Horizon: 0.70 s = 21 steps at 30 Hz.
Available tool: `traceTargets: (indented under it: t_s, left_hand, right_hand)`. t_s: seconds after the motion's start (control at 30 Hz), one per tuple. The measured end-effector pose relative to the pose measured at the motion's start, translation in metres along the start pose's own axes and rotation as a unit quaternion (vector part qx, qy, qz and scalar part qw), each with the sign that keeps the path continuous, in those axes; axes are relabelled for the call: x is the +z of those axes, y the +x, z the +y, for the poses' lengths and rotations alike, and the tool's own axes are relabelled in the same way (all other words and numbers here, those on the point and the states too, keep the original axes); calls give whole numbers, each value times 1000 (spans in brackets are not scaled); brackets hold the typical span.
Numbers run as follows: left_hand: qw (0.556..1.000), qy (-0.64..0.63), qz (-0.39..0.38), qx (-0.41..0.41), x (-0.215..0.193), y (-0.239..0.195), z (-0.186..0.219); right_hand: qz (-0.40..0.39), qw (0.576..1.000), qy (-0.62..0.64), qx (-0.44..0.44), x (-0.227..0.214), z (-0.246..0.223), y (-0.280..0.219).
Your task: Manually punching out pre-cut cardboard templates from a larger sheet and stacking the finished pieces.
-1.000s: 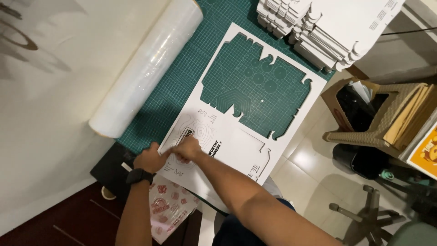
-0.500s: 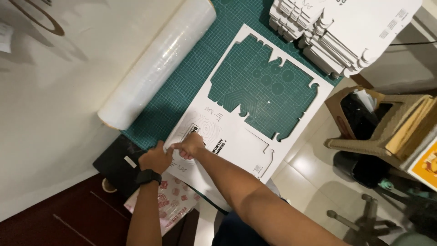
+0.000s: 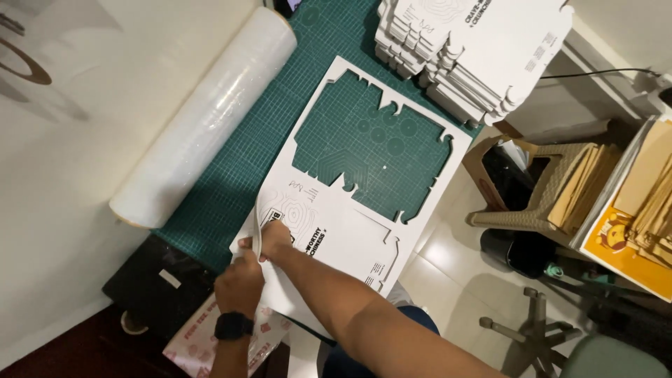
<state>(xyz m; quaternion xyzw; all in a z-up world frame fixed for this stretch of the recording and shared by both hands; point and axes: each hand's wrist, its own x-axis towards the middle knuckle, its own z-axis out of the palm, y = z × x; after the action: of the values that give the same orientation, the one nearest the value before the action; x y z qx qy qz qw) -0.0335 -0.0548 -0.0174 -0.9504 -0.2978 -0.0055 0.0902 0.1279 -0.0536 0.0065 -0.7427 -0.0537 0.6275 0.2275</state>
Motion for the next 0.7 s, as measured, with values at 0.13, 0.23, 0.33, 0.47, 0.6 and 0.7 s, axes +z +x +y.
traceTargets:
  t_s: [0.13,0.23,0.33,0.47,0.6,0.7]
  left_hand:
    - [973,-74,-138,-170,0,-5,-16]
    - [871,-264,-231,-343,-39,13,-29]
    - [718,-434,-191,-509,-32,-4,-28]
    - [668,-486,-170,-538,17,-51,-7]
    - [710,-445,-199,-508,-14,-43,2]
    - [739,-375,-236,-507,-19,-39,3]
  right_hand:
    - [-13,999,44,28,-1,-7,-13]
    - [-23,998,48,22,-4,-10,-18]
    - [-35,998,45,-25,-1,6,-17]
    - [-76,973,-115,-184,2,53,-1]
    - [-159,964,-200,-72,-6,35,-45]
    - [-183,947,-252,-79,2,37,-29]
